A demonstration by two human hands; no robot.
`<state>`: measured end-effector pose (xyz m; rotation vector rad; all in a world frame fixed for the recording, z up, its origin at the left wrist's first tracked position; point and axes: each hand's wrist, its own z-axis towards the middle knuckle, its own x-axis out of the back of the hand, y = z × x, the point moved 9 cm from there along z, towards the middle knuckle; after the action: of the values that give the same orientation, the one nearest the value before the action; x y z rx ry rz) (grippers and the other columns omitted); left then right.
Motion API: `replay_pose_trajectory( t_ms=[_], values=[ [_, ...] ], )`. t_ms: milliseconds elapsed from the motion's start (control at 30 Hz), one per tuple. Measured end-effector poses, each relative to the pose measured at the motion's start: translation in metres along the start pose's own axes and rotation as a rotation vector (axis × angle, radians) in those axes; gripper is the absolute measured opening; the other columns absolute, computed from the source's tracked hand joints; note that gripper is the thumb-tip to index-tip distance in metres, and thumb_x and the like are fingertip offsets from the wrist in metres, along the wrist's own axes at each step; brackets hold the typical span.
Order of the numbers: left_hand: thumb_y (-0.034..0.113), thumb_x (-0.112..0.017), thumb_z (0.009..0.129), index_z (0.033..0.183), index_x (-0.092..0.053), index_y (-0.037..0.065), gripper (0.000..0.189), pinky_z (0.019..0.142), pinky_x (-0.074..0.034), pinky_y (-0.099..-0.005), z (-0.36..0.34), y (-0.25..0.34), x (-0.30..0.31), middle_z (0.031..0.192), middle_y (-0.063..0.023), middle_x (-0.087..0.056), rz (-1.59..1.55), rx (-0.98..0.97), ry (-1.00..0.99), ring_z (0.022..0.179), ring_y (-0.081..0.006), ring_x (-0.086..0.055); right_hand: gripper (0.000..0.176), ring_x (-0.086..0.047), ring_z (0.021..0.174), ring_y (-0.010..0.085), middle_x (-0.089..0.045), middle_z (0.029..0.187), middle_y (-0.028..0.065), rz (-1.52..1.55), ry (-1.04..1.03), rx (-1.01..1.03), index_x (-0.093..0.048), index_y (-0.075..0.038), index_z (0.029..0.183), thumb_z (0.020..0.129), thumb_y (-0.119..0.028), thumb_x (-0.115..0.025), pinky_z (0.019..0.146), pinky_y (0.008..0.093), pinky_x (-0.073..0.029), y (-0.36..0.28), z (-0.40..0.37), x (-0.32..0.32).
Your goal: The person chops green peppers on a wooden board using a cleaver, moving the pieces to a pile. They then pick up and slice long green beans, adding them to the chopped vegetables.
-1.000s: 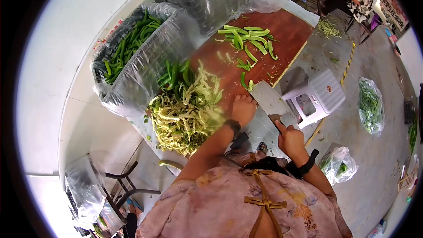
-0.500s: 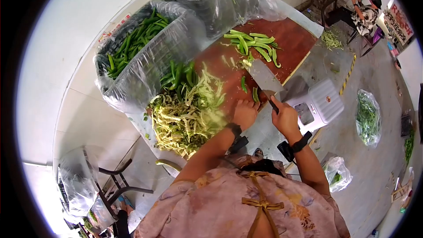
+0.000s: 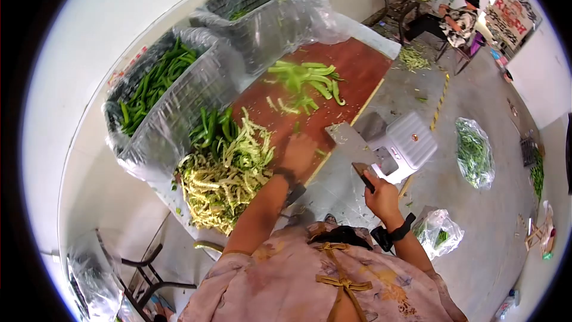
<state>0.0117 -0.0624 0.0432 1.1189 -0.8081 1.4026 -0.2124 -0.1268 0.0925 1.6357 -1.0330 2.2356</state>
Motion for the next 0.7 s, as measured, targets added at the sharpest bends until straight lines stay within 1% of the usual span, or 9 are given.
replay_pose_trajectory(
  t_ms=[67, 100, 167, 300, 400, 467, 500, 567, 700],
  values=[
    [0.017, -0.06, 0.077, 0.089, -0.063, 0.009, 0.015, 0.085, -0.041, -0.0444, -0.006, -0.006, -0.008, 0.083, -0.0108, -0.064, 0.047, 0.112, 0.016, 0.095, -0.028, -0.059, 0.047, -0.062, 0.065, 0.034, -0.063, 0.073, 0.0159, -0.015, -0.01, -0.02, -0.063, -0.016, 0.12, 0.073, -0.012, -0.063, 0.061, 0.0441, -0.05, 0.001, -0.007, 0.001],
    [0.017, -0.06, 0.077, 0.089, -0.063, 0.009, 0.015, 0.085, -0.041, -0.0444, -0.007, 0.004, 0.002, 0.083, -0.0108, -0.064, 0.047, 0.107, 0.015, 0.095, -0.028, -0.059, 0.047, -0.062, 0.065, 0.034, -0.063, 0.073, 0.0159, -0.015, -0.006, -0.024, -0.063, -0.016, 0.12, 0.073, -0.012, -0.063, 0.061, 0.0441, -0.05, 0.002, -0.009, 0.002],
    [0.024, -0.057, 0.084, 0.087, -0.064, 0.009, 0.016, 0.081, -0.043, -0.0448, -0.012, 0.007, 0.025, 0.084, -0.0134, -0.064, -0.037, 0.363, -0.063, 0.091, -0.0303, -0.06, 0.047, -0.062, 0.065, 0.0339, -0.062, 0.073, 0.0158, 0.039, -0.006, -0.027, -0.063, -0.016, 0.12, 0.073, -0.013, -0.064, 0.061, 0.0436, -0.05, -0.001, -0.012, 0.003],
    [0.032, -0.053, 0.089, 0.091, -0.065, 0.011, 0.025, 0.076, -0.045, -0.0451, -0.035, -0.013, -0.035, 0.085, -0.0135, -0.063, -0.266, 0.538, -0.222, 0.089, -0.0318, -0.06, 0.048, -0.061, 0.065, 0.0338, -0.061, 0.072, 0.0154, 0.098, 0.02, 0.028, -0.063, -0.017, 0.12, 0.072, -0.013, -0.065, 0.06, 0.0429, -0.05, -0.007, -0.017, 0.002],
    [0.034, -0.052, 0.091, 0.096, -0.066, 0.014, 0.025, 0.073, -0.046, -0.0439, -0.044, -0.009, -0.034, 0.084, -0.0118, -0.06, -0.215, 0.421, -0.124, 0.089, -0.0314, -0.059, 0.048, -0.061, 0.063, 0.034, -0.06, 0.07, 0.0161, 0.03, -0.035, 0.035, -0.063, -0.017, 0.119, 0.072, -0.012, -0.065, 0.059, 0.0433, -0.05, -0.011, -0.022, 0.001],
    [0.031, -0.053, 0.09, 0.101, -0.066, 0.014, 0.024, 0.074, -0.045, -0.0439, -0.047, 0.002, -0.019, 0.084, -0.0098, -0.058, -0.11, 0.264, 0.035, 0.088, -0.0305, -0.058, 0.048, -0.06, 0.062, 0.0343, -0.06, 0.07, 0.0166, 0.038, -0.04, 0.062, -0.063, -0.017, 0.119, 0.072, -0.012, -0.065, 0.058, 0.0438, -0.05, -0.014, -0.026, 0.001],
    [0.031, -0.053, 0.09, 0.101, -0.066, 0.014, 0.024, 0.074, -0.045, -0.0439, -0.048, 0.005, -0.015, 0.084, -0.0098, -0.058, -0.109, 0.267, 0.035, 0.088, -0.0305, -0.058, 0.048, -0.06, 0.061, 0.0345, -0.06, 0.07, 0.017, 0.043, -0.042, 0.081, -0.063, -0.016, 0.119, 0.072, -0.011, -0.065, 0.058, 0.0443, -0.05, -0.015, -0.028, 0.002],
    [0.013, -0.053, 0.082, 0.087, -0.064, 0.007, 0.014, 0.074, -0.043, -0.0428, -0.049, 0.019, 0.001, 0.082, -0.0086, -0.057, -0.022, 0.196, 0.128, 0.082, -0.0281, -0.057, 0.048, -0.06, 0.06, 0.0347, -0.06, 0.069, 0.0172, 0.021, -0.064, 0.092, -0.064, -0.016, 0.119, 0.071, -0.011, -0.064, 0.057, 0.0447, -0.049, -0.017, -0.033, 0.003],
    [0.014, -0.053, 0.082, 0.092, -0.062, 0.007, 0.016, 0.075, -0.042, -0.0426, -0.052, 0.028, -0.006, 0.087, -0.0073, -0.057, 0.026, 0.264, 0.059, 0.085, -0.0268, -0.057, 0.048, -0.06, 0.058, 0.0353, -0.059, 0.069, 0.0181, -0.023, -0.117, 0.144, -0.063, -0.015, 0.119, 0.071, -0.01, -0.062, 0.056, 0.0455, -0.049, -0.02, -0.04, 0.004]
  ],
)
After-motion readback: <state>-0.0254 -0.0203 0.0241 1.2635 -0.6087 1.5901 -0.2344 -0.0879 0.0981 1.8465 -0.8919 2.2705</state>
